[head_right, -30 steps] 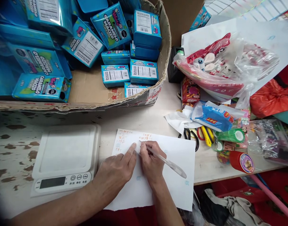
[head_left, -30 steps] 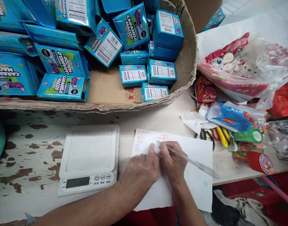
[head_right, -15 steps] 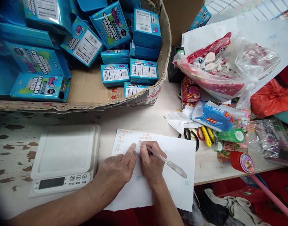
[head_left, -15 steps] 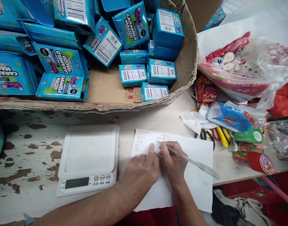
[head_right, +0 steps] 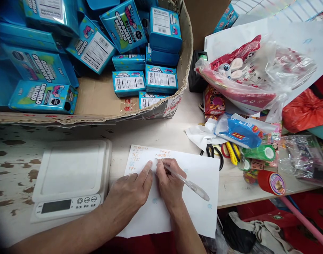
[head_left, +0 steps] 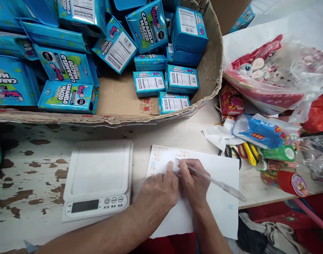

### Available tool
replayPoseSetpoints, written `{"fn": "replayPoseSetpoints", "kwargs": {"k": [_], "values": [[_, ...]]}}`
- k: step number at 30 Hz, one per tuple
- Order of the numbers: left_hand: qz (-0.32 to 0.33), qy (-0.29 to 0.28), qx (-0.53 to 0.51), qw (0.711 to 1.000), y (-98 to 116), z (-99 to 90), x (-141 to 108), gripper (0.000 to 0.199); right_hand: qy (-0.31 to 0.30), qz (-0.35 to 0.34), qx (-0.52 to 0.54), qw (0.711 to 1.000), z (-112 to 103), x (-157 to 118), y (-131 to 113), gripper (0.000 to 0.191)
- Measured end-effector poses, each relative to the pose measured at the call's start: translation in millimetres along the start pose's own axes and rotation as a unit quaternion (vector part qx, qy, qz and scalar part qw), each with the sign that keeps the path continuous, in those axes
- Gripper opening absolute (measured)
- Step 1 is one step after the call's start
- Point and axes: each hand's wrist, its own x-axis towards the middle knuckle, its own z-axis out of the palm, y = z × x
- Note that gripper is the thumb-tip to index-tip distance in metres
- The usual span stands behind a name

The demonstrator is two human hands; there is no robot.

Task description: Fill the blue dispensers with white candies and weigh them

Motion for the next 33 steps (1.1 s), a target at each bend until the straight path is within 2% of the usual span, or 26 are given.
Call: {"fn": "replayPoseSetpoints", "kwargs": {"k": [12,23,33], "values": [[0.018,-0.053,-0.008,0.998,-1.7,-1.6,0.7,0.026,0.001,0.013,-0.009,1.000,-0.2,1.1,-2.6,0.016],[0.003,-0.002,0.006,1.000,-0.9,-0.5,0.2,0.031,-0.009,-0.011,-0.024,1.000,0.0,-0.1,1.0,0.014],[0.007,-0.011,0.010,1.000,-1.6,-1.6,1.2,0.029,-0.013,-0.020,-0.024,0.999,-0.9,0.3,0.5,0.014]]}}
